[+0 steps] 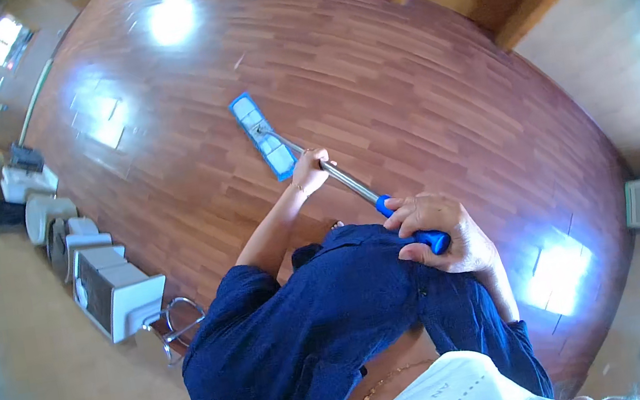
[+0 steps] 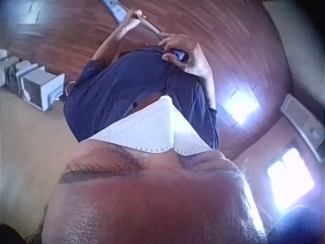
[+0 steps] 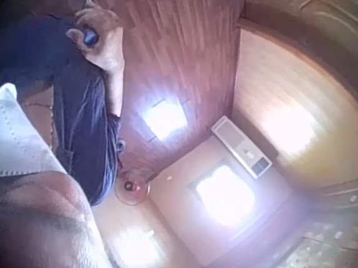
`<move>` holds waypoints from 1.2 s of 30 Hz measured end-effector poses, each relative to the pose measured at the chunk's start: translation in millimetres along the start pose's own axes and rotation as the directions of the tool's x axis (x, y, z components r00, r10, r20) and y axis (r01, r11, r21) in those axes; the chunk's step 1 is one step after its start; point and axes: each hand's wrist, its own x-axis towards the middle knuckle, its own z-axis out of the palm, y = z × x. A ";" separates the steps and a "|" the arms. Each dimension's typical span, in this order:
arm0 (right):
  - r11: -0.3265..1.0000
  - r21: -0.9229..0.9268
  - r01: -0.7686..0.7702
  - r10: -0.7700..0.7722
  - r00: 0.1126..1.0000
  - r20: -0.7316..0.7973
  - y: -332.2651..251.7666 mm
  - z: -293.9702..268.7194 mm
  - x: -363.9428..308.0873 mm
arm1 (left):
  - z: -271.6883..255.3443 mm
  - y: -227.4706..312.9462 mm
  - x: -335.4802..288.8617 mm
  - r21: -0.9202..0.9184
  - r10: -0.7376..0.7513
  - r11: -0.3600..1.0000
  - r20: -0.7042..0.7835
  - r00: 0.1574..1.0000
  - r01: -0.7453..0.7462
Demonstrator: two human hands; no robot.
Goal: Mopping a large wooden floor area using a flat mop.
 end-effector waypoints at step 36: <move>0.767 -0.626 -0.143 -0.328 0.751 -0.573 -176.2 -77.6 -397.6 | 322.9 483.1 -55.6 -0.526 0.704 0.493 0.709 -0.038 -0.693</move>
